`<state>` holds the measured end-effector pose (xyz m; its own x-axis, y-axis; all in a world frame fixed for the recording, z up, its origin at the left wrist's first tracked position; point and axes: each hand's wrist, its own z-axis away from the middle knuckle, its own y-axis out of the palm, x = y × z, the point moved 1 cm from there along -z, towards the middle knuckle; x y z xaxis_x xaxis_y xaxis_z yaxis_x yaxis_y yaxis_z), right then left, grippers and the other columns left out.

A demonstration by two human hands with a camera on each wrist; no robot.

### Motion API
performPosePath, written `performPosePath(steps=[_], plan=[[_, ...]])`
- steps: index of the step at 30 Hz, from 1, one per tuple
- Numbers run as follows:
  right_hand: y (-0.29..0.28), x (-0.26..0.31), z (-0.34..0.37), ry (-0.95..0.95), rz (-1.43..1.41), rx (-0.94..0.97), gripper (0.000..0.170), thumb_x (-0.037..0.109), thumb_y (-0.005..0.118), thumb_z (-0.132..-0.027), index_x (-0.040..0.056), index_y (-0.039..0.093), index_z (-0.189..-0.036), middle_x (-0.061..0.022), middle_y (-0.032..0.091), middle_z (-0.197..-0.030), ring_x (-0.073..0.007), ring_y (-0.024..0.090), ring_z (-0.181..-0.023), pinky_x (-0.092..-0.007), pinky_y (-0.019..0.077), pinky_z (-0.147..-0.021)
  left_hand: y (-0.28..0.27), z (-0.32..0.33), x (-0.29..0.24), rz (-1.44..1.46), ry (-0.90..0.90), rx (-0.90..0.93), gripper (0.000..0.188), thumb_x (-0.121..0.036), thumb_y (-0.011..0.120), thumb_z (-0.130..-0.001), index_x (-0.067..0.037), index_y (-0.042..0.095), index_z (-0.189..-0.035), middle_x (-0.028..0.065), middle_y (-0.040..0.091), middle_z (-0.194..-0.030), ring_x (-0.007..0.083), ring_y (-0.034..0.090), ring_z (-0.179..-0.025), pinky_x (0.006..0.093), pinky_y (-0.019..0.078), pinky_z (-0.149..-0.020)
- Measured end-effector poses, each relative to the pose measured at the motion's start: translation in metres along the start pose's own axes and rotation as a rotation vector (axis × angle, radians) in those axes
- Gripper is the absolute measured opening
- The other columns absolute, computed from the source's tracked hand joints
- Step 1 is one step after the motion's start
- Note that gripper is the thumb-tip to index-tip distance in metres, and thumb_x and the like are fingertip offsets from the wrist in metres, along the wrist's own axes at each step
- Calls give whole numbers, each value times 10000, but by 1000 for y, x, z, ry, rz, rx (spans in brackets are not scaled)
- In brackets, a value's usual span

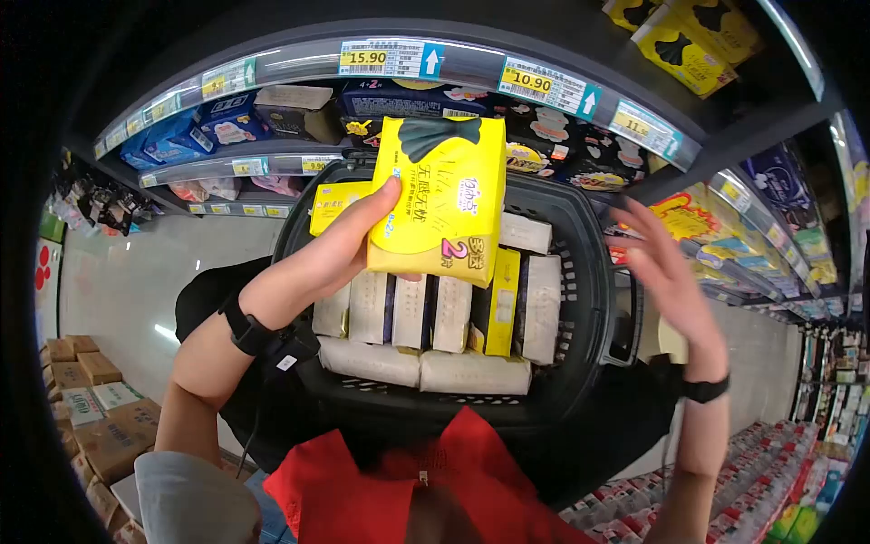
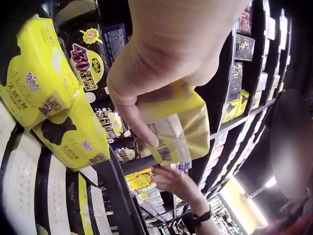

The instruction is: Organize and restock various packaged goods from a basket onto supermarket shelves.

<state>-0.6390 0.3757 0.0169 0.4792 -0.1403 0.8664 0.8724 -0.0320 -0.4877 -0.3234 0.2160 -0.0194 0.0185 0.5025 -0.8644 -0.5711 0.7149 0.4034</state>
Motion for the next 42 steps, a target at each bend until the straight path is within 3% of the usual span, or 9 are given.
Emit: performPosePath(steps=[3,5,7,11,14,20,32,40,42], plan=[[96,36,-31,-76,-381,98,836,200,621,-867,37,40,-1445,-234,310,-1390,-250,493,-1136,-370,449,-922,14,-3,14,-124,82,-41,590,-484,387,-951,-33,393,-1333,132,576,-1198,188,594,-1055,323,504,-862],[141,55,-45,-70,-389,-74,780,185,637,-850,-7,117,-1399,-161,465,-1199,-207,532,-1021,-301,472,-836,15,1,20,-397,166,-128,577,-466,377,-961,-9,410,-1312,124,576,-1165,185,579,-1041,313,479,-874],[135,52,-51,77,-477,-46,672,172,648,-840,-16,250,-1349,-111,551,-1094,-171,564,-924,-279,477,-799,9,4,8,-409,-196,-111,540,-432,425,-954,3,444,-1272,136,578,-1164,206,567,-1054,322,447,-895],[86,33,-49,186,-1039,-209,452,144,657,-823,-3,452,-1198,-87,591,-1050,-140,588,-929,-283,481,-827,3,8,1,-896,106,-60,480,-360,512,-917,14,479,-1216,154,582,-1135,257,569,-1025,363,461,-867],[59,11,-51,-11,-663,-469,553,94,693,-779,-24,412,-1241,-125,565,-1145,-204,581,-1011,-319,470,-871,-5,-1,-2,-1544,557,-210,493,-193,653,-789,4,484,-1208,175,540,-1171,351,505,-1090,417,422,-932],[50,-3,-41,-223,847,-418,666,7,694,-604,87,486,-1232,-99,568,-1144,-302,518,-1072,-447,347,-991,-41,-39,21,-1858,476,-152,747,-252,733,-703,-25,370,-1315,168,411,-1317,328,442,-1179,433,389,-976],[80,-35,-81,-530,884,-240,546,12,634,-658,104,532,-1186,-61,566,-1146,-264,500,-1056,-445,329,-949,-57,-79,36,-1949,625,-121,881,-281,802,-599,-38,360,-1322,93,439,-1189,259,473,-1087,377,418,-865],[87,-55,-78,-342,851,-98,739,53,755,-583,119,479,-1265,-54,529,-1204,-263,476,-1108,-394,347,-955,-55,-72,20,-1852,657,-31,1004,-261,834,-535,-42,312,-1364,150,411,-1288,334,456,-1144,396,390,-958],[89,-55,-78,-359,930,-109,742,54,752,-586,118,473,-1271,-53,522,-1213,-263,473,-1112,-397,351,-954,-57,-60,7,-1936,474,-160,1067,-268,843,-516,-48,271,-1390,158,392,-1324,344,439,-1183,420,389,-974]])
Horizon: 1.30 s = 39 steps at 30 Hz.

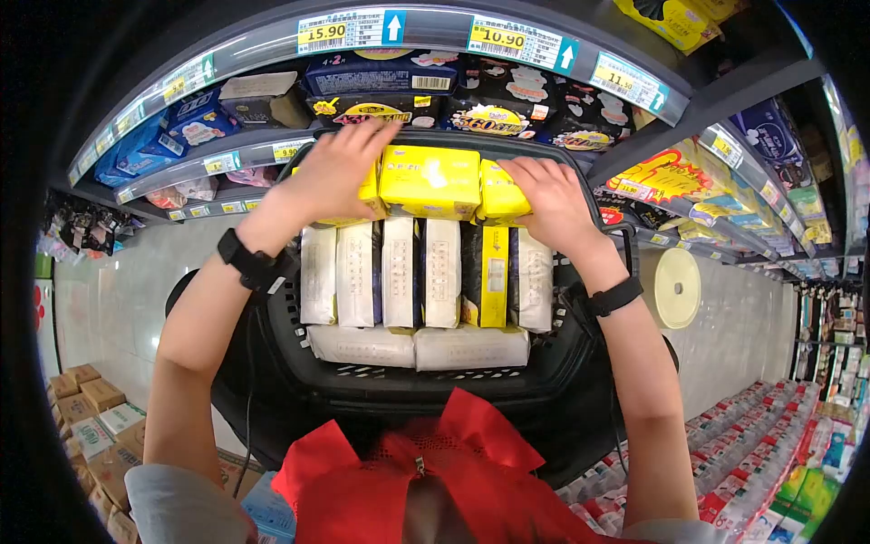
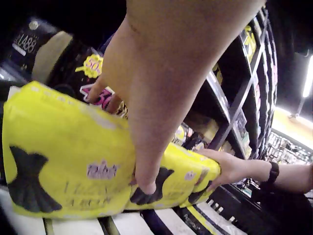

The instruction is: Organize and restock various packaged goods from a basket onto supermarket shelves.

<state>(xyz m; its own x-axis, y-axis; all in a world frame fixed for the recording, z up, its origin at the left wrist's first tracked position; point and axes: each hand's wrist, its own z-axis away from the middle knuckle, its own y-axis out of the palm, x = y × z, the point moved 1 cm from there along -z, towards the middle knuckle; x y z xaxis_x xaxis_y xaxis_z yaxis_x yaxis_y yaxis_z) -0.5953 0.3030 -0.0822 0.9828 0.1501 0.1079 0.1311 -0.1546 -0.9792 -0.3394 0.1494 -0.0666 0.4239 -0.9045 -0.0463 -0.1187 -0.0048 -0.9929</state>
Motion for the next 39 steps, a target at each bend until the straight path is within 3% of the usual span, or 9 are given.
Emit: performPosePath(steps=[1,3,5,8,16,21,27,31,39], plan=[[0,0,0,6,-6,-37,711,46,730,-600,117,480,-1262,-50,529,-1201,-258,475,-1106,-399,352,-940,-6,5,2,0,1,3,1067,-268,843,-516,-48,271,-1390,158,392,-1324,344,439,-1183,420,389,-974],[2,1,-2,9,-11,-75,681,38,708,-613,117,487,-1253,-47,536,-1189,-253,477,-1101,-401,353,-926,-12,18,9,-55,-250,312,1104,-274,844,-509,-54,241,-1406,154,384,-1337,339,434,-1203,450,403,-958],[8,2,-3,11,0,-85,721,21,714,-601,115,469,-1273,-55,518,-1209,-252,455,-1131,-402,332,-963,5,27,13,-41,-276,357,1032,-241,828,-536,-51,273,-1384,144,425,-1295,330,471,-1158,456,432,-916],[11,0,-4,-3,-26,-72,747,13,722,-594,115,457,-1284,-63,502,-1223,-259,436,-1152,-406,310,-996,17,27,17,-121,-160,158,853,-176,805,-565,-45,370,-1287,106,507,-1139,284,523,-1057,418,462,-851],[5,3,-2,-40,24,-11,749,40,730,-629,138,427,-1307,-66,484,-1239,-277,425,-1164,-450,291,-1029,28,27,25,-262,29,-34,668,-154,731,-645,-42,441,-1236,62,512,-1075,227,524,-1010,370,464,-826],[10,5,0,-11,81,47,875,214,783,-636,130,323,-1374,-100,387,-1344,-297,349,-1262,-507,222,-1082,30,30,21,-204,82,-167,768,-148,742,-625,-34,397,-1302,77,492,-1144,232,490,-1044,374,417,-887],[-1,31,-11,-25,42,-68,1022,416,765,-658,14,206,-1414,-149,250,-1459,-316,238,-1353,-520,161,-1102,3,22,-9,-57,84,-26,945,-274,793,-603,-25,301,-1371,144,323,-1409,320,343,-1278,443,270,-1077],[17,45,-9,-111,67,-6,893,428,712,-714,73,277,-1407,-130,239,-1474,-314,255,-1351,-522,193,-1091,6,18,-39,38,292,-16,975,-313,793,-599,-33,285,-1382,138,253,-1467,328,237,-1355,466,222,-1107],[23,42,-17,-143,157,-18,770,382,693,-728,117,360,-1370,-119,293,-1455,-326,293,-1331,-544,229,-1067,32,17,-35,26,256,100,860,-320,690,-742,1,239,-1401,180,184,-1486,346,166,-1381,461,183,-1115]])
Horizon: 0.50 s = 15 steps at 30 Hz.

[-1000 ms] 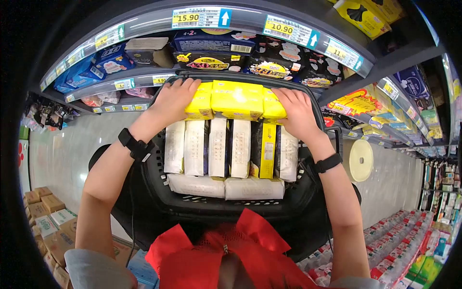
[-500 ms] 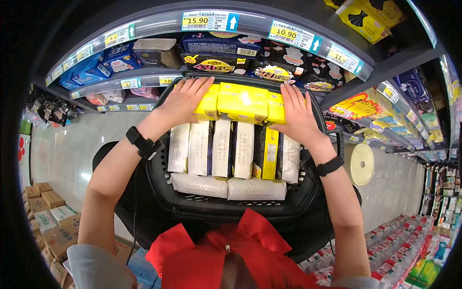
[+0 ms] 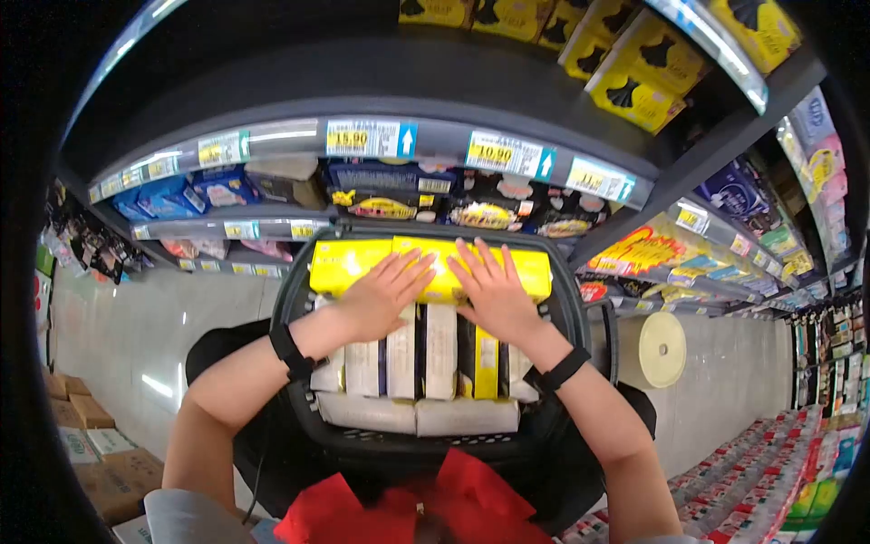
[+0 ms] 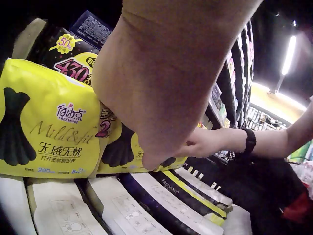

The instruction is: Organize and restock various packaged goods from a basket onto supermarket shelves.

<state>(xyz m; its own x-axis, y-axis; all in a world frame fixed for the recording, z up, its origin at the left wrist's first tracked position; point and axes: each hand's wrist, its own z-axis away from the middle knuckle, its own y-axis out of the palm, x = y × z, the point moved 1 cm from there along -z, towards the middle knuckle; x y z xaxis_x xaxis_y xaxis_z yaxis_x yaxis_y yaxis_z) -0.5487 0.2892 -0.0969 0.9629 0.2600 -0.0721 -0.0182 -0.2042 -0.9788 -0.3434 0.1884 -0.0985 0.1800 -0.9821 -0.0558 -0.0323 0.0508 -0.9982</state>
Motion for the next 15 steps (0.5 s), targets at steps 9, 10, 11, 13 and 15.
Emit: performPosePath(steps=[9,10,11,13,15], plan=[[-105,-5,-10,82,-112,-284,784,334,701,-737,48,331,-1366,-194,249,-1454,-367,251,-1339,-520,190,-1088,-34,0,10,184,-19,-59,722,-264,645,-794,-65,289,-1389,142,347,-1413,272,309,-1333,448,230,-1109],[-123,-17,-12,137,-88,-424,789,316,704,-733,36,325,-1365,-214,253,-1445,-379,252,-1335,-514,191,-1089,-39,2,10,180,-13,-74,722,-264,645,-794,-65,289,-1389,142,347,-1413,272,309,-1333,448,230,-1109],[-141,-32,-21,173,-156,-598,783,303,699,-742,14,317,-1361,-236,257,-1434,-387,253,-1331,-506,193,-1089,-42,4,11,143,-14,-95,716,-249,654,-787,-68,302,-1383,142,346,-1414,273,310,-1332,446,233,-1109],[-165,-73,-47,322,-203,-849,807,325,699,-744,-28,302,-1352,-268,260,-1418,-405,253,-1323,-492,196,-1089,-46,5,11,104,2,-134,705,-215,674,-771,-81,329,-1371,130,349,-1416,272,313,-1332,440,241,-1107],[-185,-122,-76,600,-125,-882,897,421,710,-718,-65,288,-1344,-286,259,-1410,-420,253,-1314,-480,204,-1087,-48,4,11,79,29,-141,697,-218,671,-774,-81,335,-1369,123,349,-1418,269,311,-1333,438,240,-1107]])
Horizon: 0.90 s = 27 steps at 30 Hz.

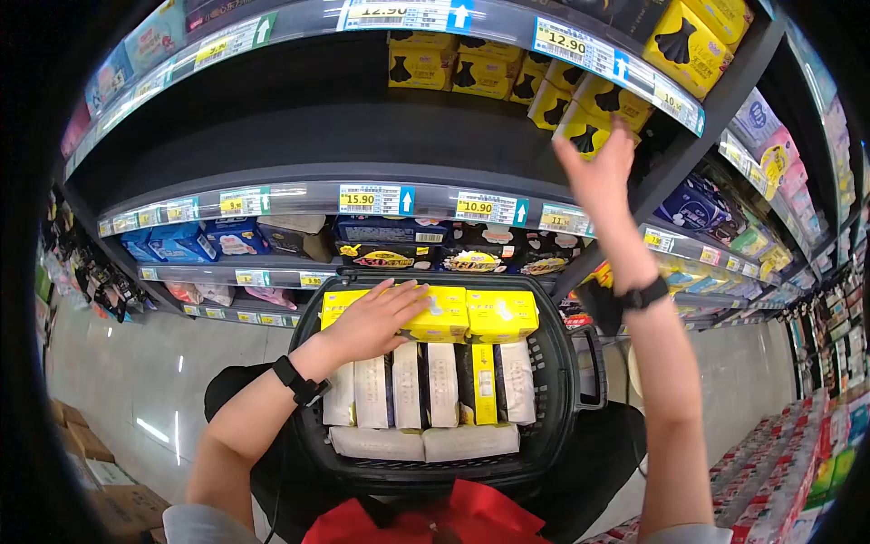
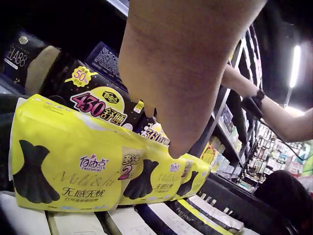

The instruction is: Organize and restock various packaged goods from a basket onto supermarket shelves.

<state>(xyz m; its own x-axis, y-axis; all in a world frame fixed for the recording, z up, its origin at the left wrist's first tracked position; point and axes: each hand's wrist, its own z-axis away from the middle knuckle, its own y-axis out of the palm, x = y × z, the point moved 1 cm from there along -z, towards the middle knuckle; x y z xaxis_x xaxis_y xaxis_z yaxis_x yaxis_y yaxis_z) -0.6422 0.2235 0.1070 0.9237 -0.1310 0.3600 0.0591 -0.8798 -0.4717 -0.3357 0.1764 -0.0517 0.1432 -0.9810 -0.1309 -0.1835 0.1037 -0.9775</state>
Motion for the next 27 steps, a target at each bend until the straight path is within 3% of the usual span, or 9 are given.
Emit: performPosePath(steps=[3,5,8,13,15,19,21,23,27], plan=[[25,-29,-71,275,512,-93,1073,653,671,-650,-49,277,-1359,-273,340,-1369,-397,373,-1252,-425,332,-1021,-1,1,2,-17,20,-24,674,-227,663,-782,-78,353,-1361,113,351,-1420,264,308,-1334,434,240,-1107],[26,-54,-99,75,575,-209,997,705,601,-676,11,359,-1350,-227,417,-1340,-367,419,-1231,-420,354,-1000,2,3,5,-5,18,-43,659,-234,658,-787,-75,364,-1356,110,352,-1420,261,306,-1335,432,241,-1106],[43,-130,-145,-174,428,-378,702,631,584,-755,92,554,-1204,-151,541,-1242,-344,489,-1169,-428,379,-972,6,8,15,-28,-15,9,621,-250,650,-794,-69,398,-1332,107,359,-1416,259,303,-1336,426,244,-1104],[34,-95,-124,-302,380,-310,640,515,654,-768,34,544,-1177,-196,547,-1197,-386,512,-1110,-423,399,-941,-1,12,19,-58,6,-9,572,-249,650,-790,-70,445,-1293,101,388,-1391,251,326,-1320,422,259,-1096],[37,-97,-117,-282,221,-503,622,462,685,-762,10,544,-1165,-204,560,-1173,-378,523,-1099,-407,399,-941,-2,11,19,-53,16,-8,587,-254,652,-789,-74,433,-1303,109,392,-1384,258,329,-1317,425,258,-1098],[24,-112,-108,97,-251,-542,437,296,626,-843,4,538,-1156,-177,583,-1158,-304,564,-1059,-382,450,-860,0,9,17,-41,22,5,592,-246,651,-790,-78,425,-1311,116,416,-1357,266,356,-1293,429,270,-1092],[25,-147,-127,107,-98,-460,332,232,588,-865,36,570,-1132,-130,598,-1147,-264,584,-1010,-369,471,-804,1,9,17,-31,22,-1,569,-236,655,-782,-65,452,-1285,114,438,-1339,264,375,-1279,426,279,-1083],[36,-160,-138,562,-1171,-292,305,241,584,-863,71,594,-1116,-84,605,-1123,-231,588,-973,-360,473,-785,1,9,17,-23,21,-6,546,-226,660,-774,-51,478,-1258,112,459,-1320,262,394,-1266,422,288,-1075],[47,-138,-137,464,-851,-366,286,270,592,-856,86,600,-1075,-49,599,-1072,-202,572,-931,-339,455,-796,1,9,19,5,22,-7,531,-209,664,-766,-45,492,-1242,118,482,-1292,265,414,-1244,416,302,-1063]])
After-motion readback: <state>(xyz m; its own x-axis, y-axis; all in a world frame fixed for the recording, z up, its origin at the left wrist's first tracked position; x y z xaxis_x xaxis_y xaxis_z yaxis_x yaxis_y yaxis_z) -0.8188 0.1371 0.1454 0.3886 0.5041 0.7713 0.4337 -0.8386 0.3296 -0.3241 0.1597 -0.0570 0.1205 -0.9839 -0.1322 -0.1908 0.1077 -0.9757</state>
